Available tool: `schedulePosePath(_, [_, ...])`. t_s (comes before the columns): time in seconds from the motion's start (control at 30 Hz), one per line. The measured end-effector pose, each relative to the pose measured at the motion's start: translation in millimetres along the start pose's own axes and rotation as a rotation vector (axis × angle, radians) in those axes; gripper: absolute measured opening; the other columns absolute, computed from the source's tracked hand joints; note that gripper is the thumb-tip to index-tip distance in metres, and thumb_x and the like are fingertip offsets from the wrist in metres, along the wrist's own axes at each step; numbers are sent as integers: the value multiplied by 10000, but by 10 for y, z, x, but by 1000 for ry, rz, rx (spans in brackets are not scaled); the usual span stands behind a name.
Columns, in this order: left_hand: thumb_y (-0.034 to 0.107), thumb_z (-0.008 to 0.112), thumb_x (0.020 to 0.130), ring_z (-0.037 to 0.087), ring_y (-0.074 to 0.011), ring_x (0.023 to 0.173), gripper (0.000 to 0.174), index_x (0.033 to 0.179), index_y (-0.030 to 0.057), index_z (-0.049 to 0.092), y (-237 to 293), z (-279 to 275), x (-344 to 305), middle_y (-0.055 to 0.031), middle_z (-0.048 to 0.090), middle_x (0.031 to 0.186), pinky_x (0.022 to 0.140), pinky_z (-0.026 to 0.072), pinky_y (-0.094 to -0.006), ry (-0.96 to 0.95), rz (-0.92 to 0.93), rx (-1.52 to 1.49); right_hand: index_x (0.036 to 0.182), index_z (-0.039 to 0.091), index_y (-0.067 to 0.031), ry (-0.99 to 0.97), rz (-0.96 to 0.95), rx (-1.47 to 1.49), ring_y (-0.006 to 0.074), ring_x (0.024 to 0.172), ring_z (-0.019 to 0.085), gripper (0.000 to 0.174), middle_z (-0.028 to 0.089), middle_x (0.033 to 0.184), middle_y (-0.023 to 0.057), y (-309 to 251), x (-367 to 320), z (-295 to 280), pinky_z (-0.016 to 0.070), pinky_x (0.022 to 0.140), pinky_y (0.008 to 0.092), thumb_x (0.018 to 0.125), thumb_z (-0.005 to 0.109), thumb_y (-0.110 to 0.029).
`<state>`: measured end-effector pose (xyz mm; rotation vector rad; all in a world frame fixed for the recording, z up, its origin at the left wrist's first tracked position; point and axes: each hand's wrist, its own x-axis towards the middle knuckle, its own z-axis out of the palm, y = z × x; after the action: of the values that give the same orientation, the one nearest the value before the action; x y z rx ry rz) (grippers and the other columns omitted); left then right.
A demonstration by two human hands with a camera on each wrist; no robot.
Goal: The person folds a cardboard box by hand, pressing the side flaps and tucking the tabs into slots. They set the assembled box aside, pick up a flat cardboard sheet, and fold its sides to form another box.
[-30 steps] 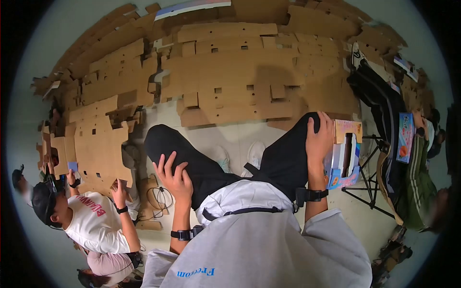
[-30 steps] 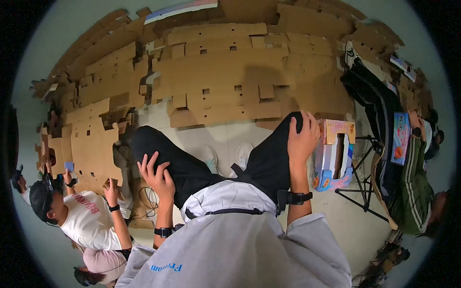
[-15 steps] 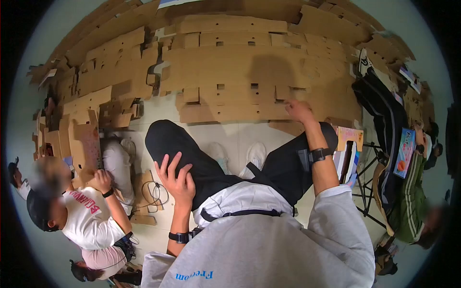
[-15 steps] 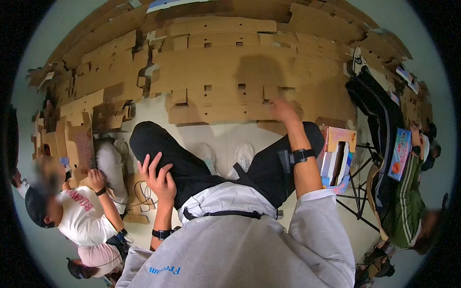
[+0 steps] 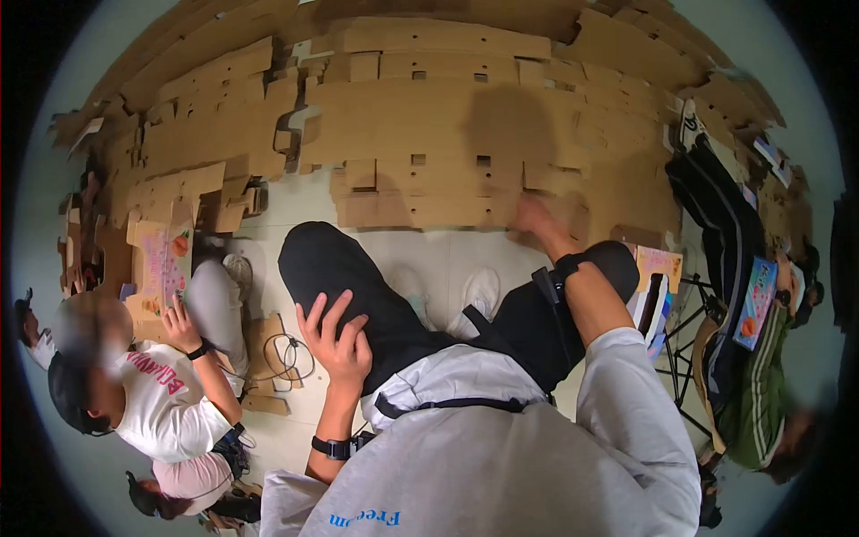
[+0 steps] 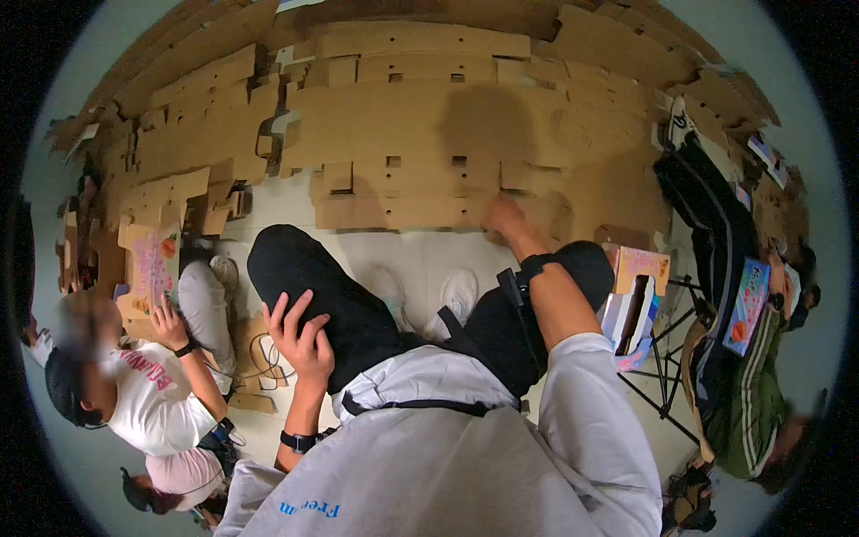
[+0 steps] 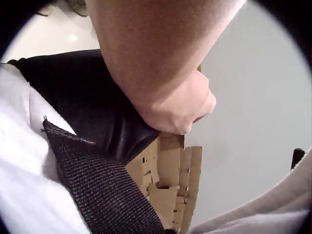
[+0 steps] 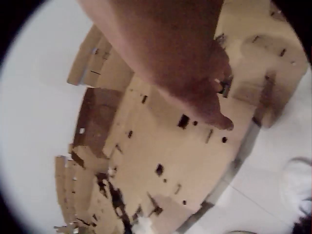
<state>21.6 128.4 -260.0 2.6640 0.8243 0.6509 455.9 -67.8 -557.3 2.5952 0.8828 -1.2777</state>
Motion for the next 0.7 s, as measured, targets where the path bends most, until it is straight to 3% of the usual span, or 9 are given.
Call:
schedulePosePath(0.07, [0, 644, 729, 510, -326, 1372, 175, 770, 142, 737, 15, -39, -23, -20, 714, 1295, 1242, 268, -619, -7, -5, 2, 1371, 630, 7, -4, 136, -129, 408, 1350, 577, 605, 604, 1441, 247, -290, -520, -226, 526, 1050, 510, 829, 769, -224])
schedulePosePath(0.17, [11, 662, 721, 505, -331, 1366, 150, 748, 142, 732, -11, -90, -120, -17, 714, 1294, 1240, 269, -626, -6, -17, 21, 1476, 513, -10, 163, 52, -122, 415, 1483, 418, 722, 448, 1578, 257, -215, -870, -220, 432, 1154, 532, 834, 777, -208])
schedulePosePath(0.27, [4, 657, 710, 490, -348, 1374, 155, 744, 139, 726, -35, -116, -192, -35, 708, 1297, 1238, 262, -640, 2, -26, 48, 1535, 363, -58, 351, -56, -216, 407, 1446, 419, 996, 477, 1501, 220, 308, -238, 367, 425, 1135, 565, 720, 897, -265])
schedulePosePath(0.4, [-13, 627, 699, 478, -374, 1378, 183, 756, 132, 723, -42, -143, -236, -66, 700, 1297, 1232, 252, -661, -3, -44, 75, 1478, 393, -19, 342, -17, -86, 433, 1408, 440, 905, 500, 1438, 225, -28, -444, 175, 405, 1144, 542, 738, 867, -236])
schedulePosePath(0.5, [-7, 625, 701, 481, -371, 1370, 174, 742, 133, 721, 14, -147, -237, -61, 705, 1288, 1234, 248, -655, -29, -49, 81, 1435, 469, 23, 344, -47, -170, 432, 1432, 428, 644, 484, 1463, 271, -96, -497, 168, 395, 1157, 518, 871, 720, -161])
schedulePosePath(0.6, [8, 626, 701, 472, -365, 1369, 158, 726, 135, 718, 130, -264, -344, -50, 714, 1268, 1236, 234, -657, -76, -36, 114, 1372, 488, 50, 498, -74, -383, 434, 1339, 507, 646, 511, 1414, 275, 65, -275, 411, 414, 1121, 522, 828, 751, -178])
schedulePosePath(0.7, [33, 625, 697, 443, -361, 1386, 137, 715, 137, 712, 186, -347, -557, -36, 722, 1249, 1239, 207, -671, -96, -38, 148, 1337, 475, 43, 546, -136, -240, 439, 1279, 532, 764, 512, 1373, 272, 0, -528, 234, 433, 1114, 498, 732, 850, -232])
